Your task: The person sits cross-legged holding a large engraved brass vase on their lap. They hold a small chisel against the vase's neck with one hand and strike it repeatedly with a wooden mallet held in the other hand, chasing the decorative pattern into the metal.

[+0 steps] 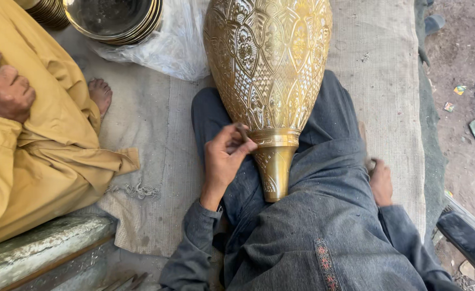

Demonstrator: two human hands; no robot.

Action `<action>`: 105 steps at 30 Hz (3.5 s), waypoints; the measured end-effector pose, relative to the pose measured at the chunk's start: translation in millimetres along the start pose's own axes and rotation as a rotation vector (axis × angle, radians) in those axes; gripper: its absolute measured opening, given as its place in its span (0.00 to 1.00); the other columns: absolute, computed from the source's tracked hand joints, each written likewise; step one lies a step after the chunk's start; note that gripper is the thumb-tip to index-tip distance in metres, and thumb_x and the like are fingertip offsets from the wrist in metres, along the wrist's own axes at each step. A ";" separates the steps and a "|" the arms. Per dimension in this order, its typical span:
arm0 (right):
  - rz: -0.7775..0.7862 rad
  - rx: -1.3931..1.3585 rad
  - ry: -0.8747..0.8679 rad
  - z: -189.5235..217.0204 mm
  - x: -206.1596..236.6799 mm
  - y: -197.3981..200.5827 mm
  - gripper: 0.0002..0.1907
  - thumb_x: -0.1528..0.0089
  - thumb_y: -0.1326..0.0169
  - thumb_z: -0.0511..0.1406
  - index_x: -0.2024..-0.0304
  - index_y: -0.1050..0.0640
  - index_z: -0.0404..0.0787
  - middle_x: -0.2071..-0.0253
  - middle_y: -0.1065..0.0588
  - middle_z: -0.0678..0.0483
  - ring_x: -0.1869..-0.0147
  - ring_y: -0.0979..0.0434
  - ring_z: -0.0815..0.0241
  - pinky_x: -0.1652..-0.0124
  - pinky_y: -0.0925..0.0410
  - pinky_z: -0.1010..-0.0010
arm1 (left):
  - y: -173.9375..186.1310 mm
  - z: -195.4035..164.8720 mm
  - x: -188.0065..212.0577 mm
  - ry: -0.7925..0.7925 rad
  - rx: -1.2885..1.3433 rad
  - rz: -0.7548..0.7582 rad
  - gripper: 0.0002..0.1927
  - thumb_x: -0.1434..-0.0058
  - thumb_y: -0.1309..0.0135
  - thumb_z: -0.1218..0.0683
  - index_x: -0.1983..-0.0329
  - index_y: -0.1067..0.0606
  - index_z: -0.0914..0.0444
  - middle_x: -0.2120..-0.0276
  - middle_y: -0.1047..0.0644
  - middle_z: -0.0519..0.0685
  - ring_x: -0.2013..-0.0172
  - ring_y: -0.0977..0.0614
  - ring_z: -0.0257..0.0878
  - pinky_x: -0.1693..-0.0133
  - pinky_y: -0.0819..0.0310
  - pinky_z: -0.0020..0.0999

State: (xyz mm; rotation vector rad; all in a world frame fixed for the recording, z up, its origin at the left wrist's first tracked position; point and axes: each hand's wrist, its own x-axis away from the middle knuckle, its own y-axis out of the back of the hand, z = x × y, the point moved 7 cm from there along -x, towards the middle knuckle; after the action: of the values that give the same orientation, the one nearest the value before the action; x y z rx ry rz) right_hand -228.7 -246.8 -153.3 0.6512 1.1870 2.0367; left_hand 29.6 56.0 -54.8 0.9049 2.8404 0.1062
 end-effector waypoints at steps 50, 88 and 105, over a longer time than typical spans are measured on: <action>0.229 -0.236 0.198 89.6 45.0 87.6 0.40 0.48 0.31 0.40 0.33 0.28 0.46 0.54 0.19 0.44 0.52 0.17 0.54 0.55 0.24 0.62 | -78.1 -18.8 -23.4 -0.217 -0.274 0.497 0.26 0.42 0.36 0.56 0.40 0.24 0.56 0.48 0.18 0.50 0.56 0.13 0.38 0.50 0.16 0.32; 0.246 -0.185 0.355 127.0 43.4 111.8 0.41 0.42 0.36 0.37 0.27 0.34 0.52 0.43 0.21 0.49 0.47 0.18 0.54 0.47 0.25 0.63 | -67.2 -10.1 -12.0 -0.165 -0.206 0.436 0.27 0.42 0.35 0.60 0.38 0.25 0.56 0.60 0.16 0.48 0.62 0.13 0.35 0.57 0.15 0.29; 0.465 0.621 0.219 121.9 39.8 102.6 0.36 0.36 0.40 0.47 0.28 0.38 0.65 0.55 0.19 0.60 0.62 0.15 0.66 0.58 0.20 0.74 | -67.2 6.6 -7.4 -0.151 -0.184 0.427 0.25 0.40 0.36 0.57 0.38 0.25 0.56 0.58 0.16 0.46 0.61 0.13 0.34 0.56 0.13 0.29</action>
State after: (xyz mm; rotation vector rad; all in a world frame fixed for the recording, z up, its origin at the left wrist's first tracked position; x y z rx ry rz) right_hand -199.9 -186.2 -3.4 1.1017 1.9827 2.1384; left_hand -1.5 -2.9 -68.1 1.3923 2.4125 0.3268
